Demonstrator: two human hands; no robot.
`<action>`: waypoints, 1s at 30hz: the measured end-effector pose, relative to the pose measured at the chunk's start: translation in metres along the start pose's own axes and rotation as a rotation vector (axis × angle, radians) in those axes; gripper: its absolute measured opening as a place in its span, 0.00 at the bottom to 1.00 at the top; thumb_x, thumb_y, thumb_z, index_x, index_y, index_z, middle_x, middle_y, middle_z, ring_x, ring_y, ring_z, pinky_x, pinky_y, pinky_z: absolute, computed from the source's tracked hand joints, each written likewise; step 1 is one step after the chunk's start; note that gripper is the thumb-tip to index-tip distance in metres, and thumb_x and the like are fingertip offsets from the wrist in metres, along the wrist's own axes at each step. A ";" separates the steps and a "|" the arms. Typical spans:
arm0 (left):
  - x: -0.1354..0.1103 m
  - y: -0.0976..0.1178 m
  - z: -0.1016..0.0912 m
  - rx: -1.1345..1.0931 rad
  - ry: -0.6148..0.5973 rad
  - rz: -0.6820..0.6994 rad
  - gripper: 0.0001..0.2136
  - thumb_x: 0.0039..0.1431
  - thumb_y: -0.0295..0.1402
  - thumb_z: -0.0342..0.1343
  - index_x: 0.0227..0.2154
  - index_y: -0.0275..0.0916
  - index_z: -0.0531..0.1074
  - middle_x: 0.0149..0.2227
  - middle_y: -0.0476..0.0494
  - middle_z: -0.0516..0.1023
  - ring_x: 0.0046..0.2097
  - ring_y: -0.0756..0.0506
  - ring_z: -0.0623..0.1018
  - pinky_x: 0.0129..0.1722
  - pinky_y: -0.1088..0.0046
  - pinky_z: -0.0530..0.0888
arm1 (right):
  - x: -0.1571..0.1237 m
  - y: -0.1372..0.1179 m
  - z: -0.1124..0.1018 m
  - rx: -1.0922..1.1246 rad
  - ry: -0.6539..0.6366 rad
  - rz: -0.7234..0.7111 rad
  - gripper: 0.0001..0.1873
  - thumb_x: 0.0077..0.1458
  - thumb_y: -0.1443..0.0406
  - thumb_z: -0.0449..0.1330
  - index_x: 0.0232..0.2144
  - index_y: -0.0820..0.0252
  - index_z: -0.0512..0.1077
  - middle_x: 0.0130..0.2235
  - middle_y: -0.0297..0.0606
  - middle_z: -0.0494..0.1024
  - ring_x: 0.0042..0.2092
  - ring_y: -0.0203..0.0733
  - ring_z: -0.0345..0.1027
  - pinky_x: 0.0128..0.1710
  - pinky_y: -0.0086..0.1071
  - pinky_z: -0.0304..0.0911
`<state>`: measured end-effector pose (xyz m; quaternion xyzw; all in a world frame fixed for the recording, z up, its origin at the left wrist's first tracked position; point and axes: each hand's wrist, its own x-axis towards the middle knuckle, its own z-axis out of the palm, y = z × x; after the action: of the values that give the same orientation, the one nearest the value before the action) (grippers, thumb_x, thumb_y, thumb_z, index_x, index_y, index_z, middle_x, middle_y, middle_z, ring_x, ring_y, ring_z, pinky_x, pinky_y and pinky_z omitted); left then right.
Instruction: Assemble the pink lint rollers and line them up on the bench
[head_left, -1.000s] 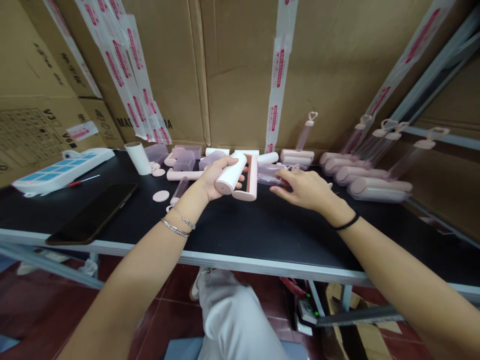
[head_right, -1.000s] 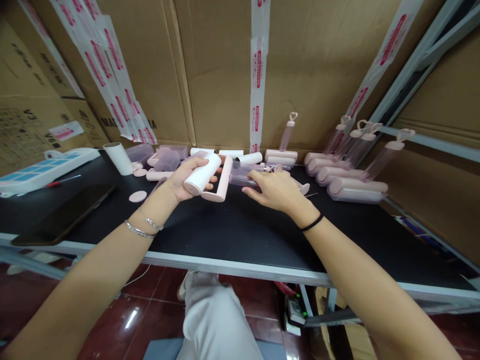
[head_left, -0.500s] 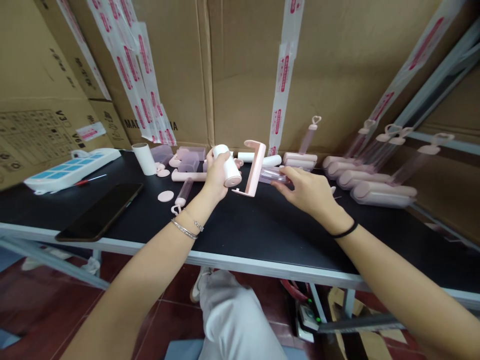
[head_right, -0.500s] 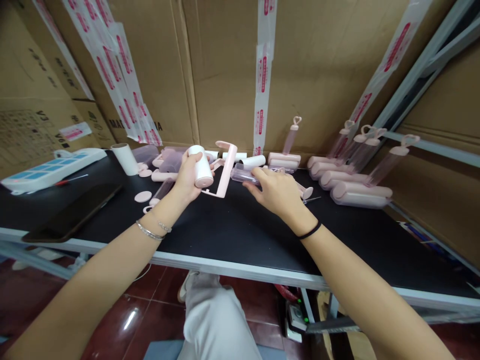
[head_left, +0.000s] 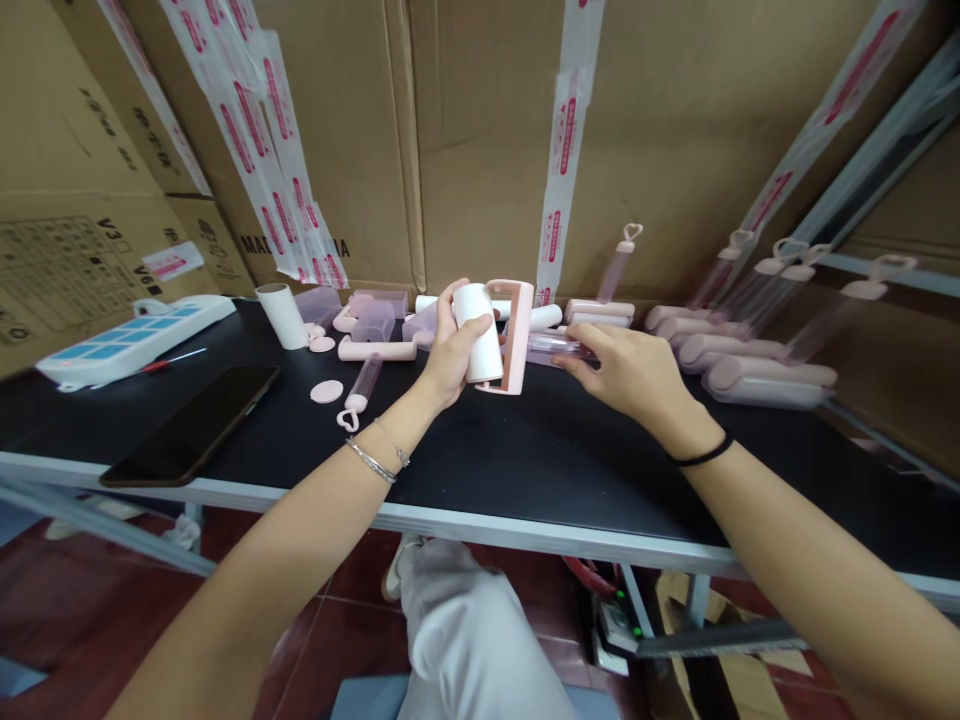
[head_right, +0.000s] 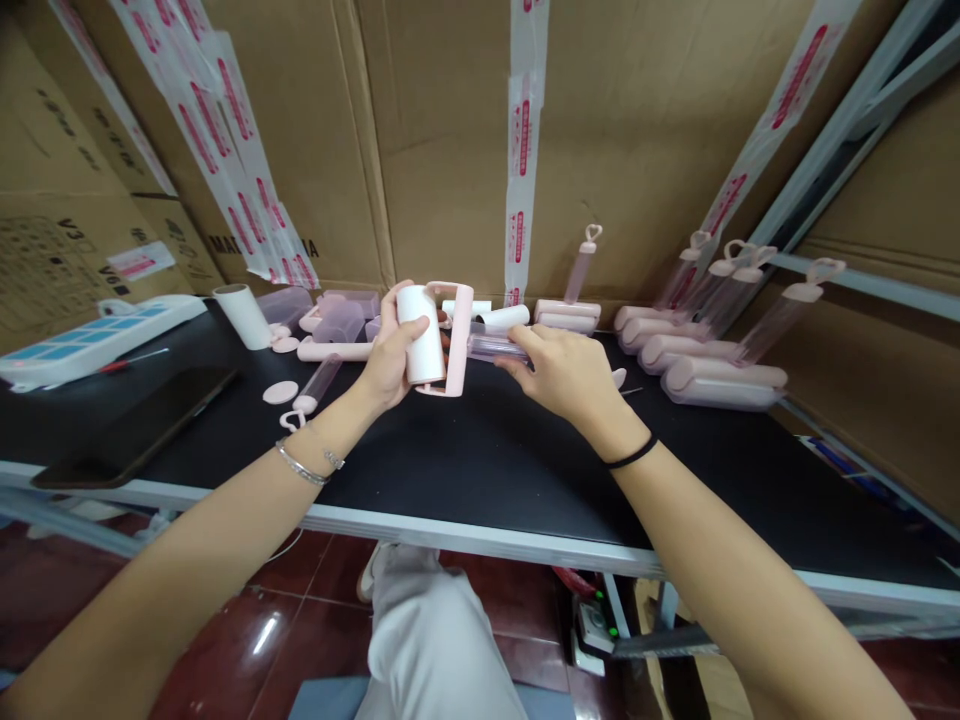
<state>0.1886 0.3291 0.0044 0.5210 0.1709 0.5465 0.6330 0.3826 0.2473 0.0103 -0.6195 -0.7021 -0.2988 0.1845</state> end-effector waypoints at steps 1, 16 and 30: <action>0.000 -0.001 0.000 0.005 -0.014 -0.002 0.32 0.49 0.32 0.60 0.56 0.53 0.54 0.41 0.47 0.73 0.31 0.49 0.76 0.33 0.71 0.76 | 0.000 0.001 0.000 0.000 -0.002 0.000 0.16 0.59 0.54 0.52 0.39 0.58 0.72 0.35 0.41 0.79 0.38 0.46 0.71 0.28 0.32 0.47; 0.005 -0.010 -0.003 0.027 -0.052 0.002 0.30 0.46 0.31 0.60 0.52 0.51 0.54 0.47 0.47 0.67 0.45 0.45 0.74 0.43 0.61 0.75 | 0.002 0.012 -0.001 0.001 0.001 0.004 0.14 0.56 0.55 0.56 0.38 0.57 0.73 0.34 0.37 0.78 0.34 0.43 0.69 0.25 0.31 0.41; 0.008 -0.019 -0.016 0.410 -0.221 0.186 0.34 0.45 0.38 0.63 0.52 0.49 0.48 0.53 0.42 0.64 0.47 0.43 0.74 0.47 0.59 0.73 | 0.003 0.008 0.002 0.013 -0.076 0.000 0.13 0.57 0.56 0.56 0.37 0.59 0.70 0.36 0.42 0.79 0.36 0.48 0.71 0.28 0.33 0.49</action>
<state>0.1880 0.3463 -0.0154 0.7087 0.1591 0.4960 0.4758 0.3900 0.2511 0.0117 -0.6291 -0.7106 -0.2705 0.1615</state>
